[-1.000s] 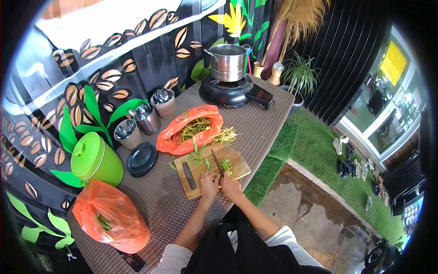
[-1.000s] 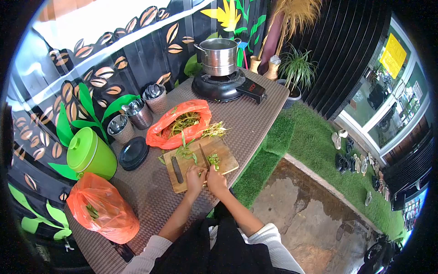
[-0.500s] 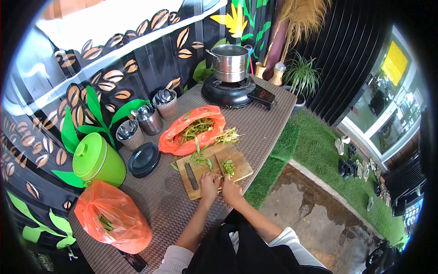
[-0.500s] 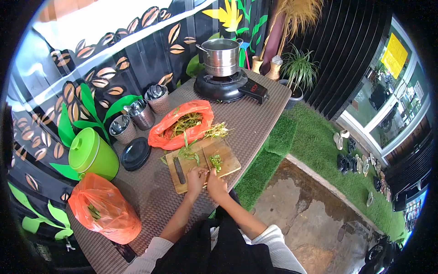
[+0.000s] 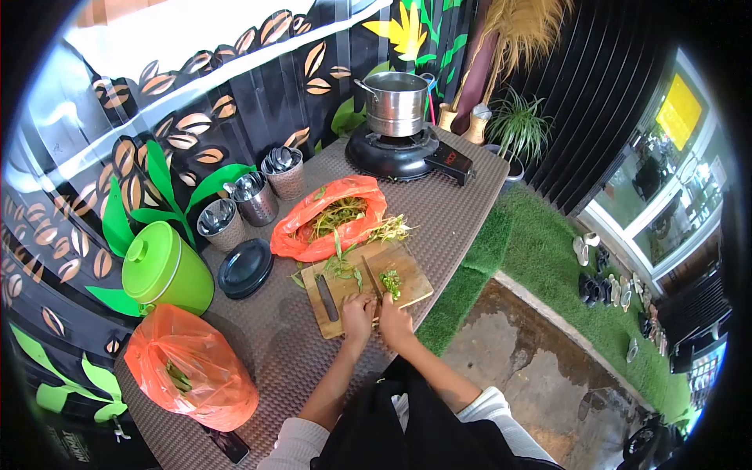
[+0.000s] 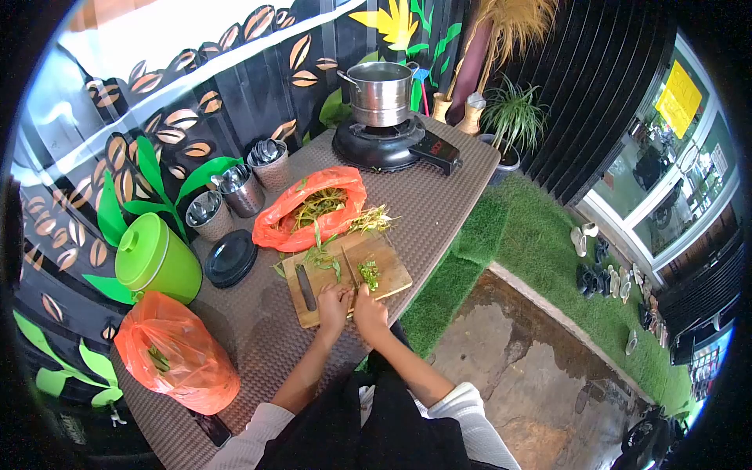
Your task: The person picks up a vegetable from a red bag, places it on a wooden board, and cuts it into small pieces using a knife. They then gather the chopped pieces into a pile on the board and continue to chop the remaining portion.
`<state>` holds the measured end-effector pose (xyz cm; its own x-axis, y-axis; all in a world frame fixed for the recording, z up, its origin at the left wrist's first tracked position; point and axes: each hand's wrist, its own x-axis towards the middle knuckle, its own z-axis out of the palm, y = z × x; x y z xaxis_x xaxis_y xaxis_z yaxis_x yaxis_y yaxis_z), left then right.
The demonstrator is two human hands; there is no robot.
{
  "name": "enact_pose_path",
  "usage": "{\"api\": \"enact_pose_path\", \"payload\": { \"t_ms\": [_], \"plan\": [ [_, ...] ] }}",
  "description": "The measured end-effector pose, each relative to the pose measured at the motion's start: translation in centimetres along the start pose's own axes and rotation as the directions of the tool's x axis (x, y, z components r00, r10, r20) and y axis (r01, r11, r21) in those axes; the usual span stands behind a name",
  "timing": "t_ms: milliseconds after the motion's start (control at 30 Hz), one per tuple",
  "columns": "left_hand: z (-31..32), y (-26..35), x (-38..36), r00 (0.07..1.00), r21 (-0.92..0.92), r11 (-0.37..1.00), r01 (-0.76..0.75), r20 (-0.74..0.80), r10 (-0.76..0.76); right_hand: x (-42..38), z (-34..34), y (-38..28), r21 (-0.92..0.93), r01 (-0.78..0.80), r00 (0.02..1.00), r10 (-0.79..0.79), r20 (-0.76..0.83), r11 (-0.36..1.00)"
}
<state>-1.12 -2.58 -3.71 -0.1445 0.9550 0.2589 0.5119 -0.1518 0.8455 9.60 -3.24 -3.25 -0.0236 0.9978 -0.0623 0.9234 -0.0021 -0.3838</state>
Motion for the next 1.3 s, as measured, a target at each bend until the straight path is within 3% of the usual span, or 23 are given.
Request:
{"api": "enact_pose_path", "payload": {
  "t_ms": [67,200,267,367,500,567,767,900,1000,1300],
  "plan": [
    [0.2,0.2,-0.6,0.975,0.235,0.953,-0.192,-0.069,0.213,0.5,-0.7,0.7,-0.014,0.011,1.000,-0.012,-0.016,1.000],
    [0.1,0.3,-0.7,0.969,0.171,0.961,-0.220,-0.075,0.235,1.1,-2.4,1.6,-0.066,0.014,1.000,-0.012,0.026,0.998],
    [-0.1,0.3,-0.1,0.964,0.117,0.957,-0.265,0.021,0.264,1.4,-2.6,2.0,0.018,0.025,0.993,-0.027,0.115,1.000],
    [0.7,0.4,0.6,0.954,0.120,0.946,-0.300,0.042,0.297,0.8,-3.4,1.7,0.056,0.019,0.992,-0.026,0.120,0.998],
    [1.3,0.3,0.9,0.963,0.074,0.961,-0.268,0.002,0.268,0.6,-1.3,2.0,-0.002,0.050,0.993,-0.049,0.108,0.999],
    [1.2,0.4,0.8,0.964,0.058,0.962,-0.266,-0.004,0.267,-0.2,-2.3,0.6,0.069,-0.122,0.987,0.114,0.114,0.990],
    [1.3,-0.1,0.7,0.972,-0.005,0.972,-0.235,-0.032,0.234,1.1,-2.8,0.7,0.043,0.000,0.995,-0.004,0.102,0.999],
    [1.2,-0.3,0.8,0.980,-0.013,0.980,-0.198,-0.032,0.197,0.1,-2.7,0.8,0.036,0.017,0.990,-0.021,0.138,0.999],
    [1.3,-0.4,1.0,0.981,0.011,0.982,-0.189,-0.028,0.190,0.0,-1.8,0.4,0.092,-0.084,0.991,0.074,0.110,0.992],
    [0.5,-0.2,1.0,0.965,-0.005,0.965,-0.263,0.015,0.263,0.3,-2.2,1.2,0.138,0.013,0.992,-0.030,0.120,0.990]
  ]
}}
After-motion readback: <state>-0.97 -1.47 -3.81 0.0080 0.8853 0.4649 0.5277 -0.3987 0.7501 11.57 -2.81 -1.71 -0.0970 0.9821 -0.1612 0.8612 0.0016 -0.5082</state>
